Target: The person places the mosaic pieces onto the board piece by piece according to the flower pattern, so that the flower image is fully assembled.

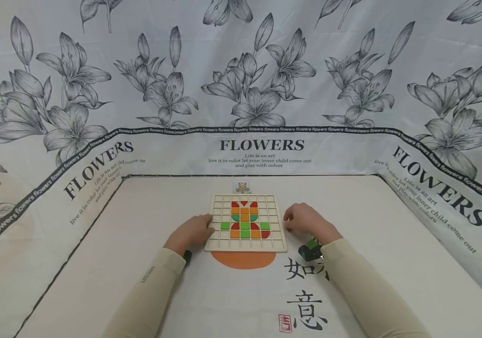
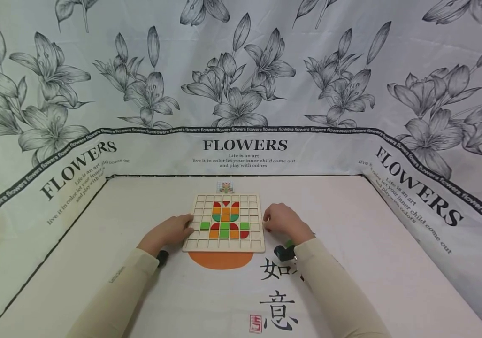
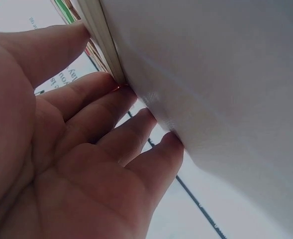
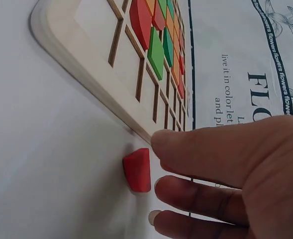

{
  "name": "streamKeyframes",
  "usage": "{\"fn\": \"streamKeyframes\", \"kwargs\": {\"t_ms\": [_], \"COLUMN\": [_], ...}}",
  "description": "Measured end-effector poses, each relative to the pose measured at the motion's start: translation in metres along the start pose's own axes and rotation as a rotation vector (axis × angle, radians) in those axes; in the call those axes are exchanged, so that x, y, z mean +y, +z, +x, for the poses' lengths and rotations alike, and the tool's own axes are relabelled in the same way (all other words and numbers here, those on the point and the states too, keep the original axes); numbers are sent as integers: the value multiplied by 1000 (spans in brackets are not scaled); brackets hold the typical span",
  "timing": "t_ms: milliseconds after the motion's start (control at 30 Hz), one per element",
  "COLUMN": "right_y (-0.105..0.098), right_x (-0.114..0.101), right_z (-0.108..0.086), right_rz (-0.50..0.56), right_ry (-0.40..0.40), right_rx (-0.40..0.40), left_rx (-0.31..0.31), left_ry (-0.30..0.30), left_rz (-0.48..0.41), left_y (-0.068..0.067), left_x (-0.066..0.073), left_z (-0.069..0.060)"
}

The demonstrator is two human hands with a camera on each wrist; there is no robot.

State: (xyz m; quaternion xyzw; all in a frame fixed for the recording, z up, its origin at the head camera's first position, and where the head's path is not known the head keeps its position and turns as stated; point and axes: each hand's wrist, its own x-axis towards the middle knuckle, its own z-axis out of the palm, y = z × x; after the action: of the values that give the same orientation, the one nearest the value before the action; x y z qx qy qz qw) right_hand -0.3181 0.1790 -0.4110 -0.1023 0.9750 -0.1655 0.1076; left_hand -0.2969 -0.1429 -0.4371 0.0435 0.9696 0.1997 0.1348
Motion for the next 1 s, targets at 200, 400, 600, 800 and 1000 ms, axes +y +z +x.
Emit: {"fn": "streamKeyframes", "kwargs": {"t_ms": [200,400,600,800,1000], "right_y": [-2,-1,1,3,5], "right_x": [5,6,10,13,15], "right_z": [-2,-2,-1,2,3], "right_rz": [-8,-17,-39,-32,-27], "right_ry": [10,19,-5,2,13], "right_rx": [-27,-39,-30,-11,5], "left_rx": [2,0,-1,5,3], "left_ry": [7,6,8,12,8], "left_rz": [16,12,5,4,1], "left_y": [0,0,2,2,3], "left_x": [-1,-1,-2,-3,-3], "left_z": [1,1,2,3,4]}}
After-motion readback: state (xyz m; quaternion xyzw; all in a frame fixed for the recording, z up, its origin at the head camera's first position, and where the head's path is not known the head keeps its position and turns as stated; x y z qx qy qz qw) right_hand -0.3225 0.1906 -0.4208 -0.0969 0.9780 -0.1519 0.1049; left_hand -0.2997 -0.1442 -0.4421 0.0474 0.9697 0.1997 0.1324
